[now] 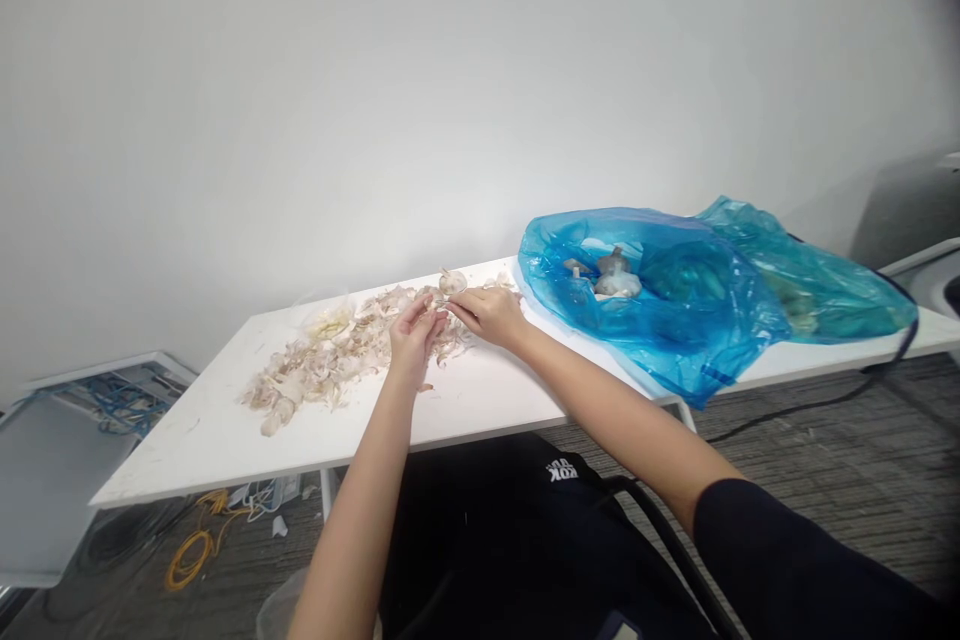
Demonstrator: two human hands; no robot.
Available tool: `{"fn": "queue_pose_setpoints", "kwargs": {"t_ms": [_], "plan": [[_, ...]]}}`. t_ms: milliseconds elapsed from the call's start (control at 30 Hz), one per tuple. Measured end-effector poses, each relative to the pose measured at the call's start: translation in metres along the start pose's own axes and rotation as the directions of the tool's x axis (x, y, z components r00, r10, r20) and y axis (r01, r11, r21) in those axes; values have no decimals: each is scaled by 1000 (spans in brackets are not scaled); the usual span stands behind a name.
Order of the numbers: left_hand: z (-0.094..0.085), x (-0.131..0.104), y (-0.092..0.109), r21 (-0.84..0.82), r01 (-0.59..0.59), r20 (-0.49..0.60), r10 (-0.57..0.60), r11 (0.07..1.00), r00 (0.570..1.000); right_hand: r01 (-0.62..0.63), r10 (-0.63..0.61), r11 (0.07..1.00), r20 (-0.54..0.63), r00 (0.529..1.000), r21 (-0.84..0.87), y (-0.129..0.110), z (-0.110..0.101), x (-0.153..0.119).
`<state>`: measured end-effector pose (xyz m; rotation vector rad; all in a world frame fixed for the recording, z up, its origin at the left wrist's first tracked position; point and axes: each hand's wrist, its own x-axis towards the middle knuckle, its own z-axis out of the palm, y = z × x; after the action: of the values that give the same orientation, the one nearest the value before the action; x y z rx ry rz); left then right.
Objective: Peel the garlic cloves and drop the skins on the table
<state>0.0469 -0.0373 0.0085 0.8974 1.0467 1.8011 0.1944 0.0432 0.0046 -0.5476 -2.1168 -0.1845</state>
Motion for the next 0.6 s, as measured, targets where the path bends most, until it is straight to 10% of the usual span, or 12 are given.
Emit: {"fn": "queue_pose_setpoints", "kwargs": {"t_ms": [600], "plan": [[1, -1, 0, 29, 0, 2, 0, 1000, 1000, 7, -8, 1000, -46, 999, -24, 0, 0, 0]]}}
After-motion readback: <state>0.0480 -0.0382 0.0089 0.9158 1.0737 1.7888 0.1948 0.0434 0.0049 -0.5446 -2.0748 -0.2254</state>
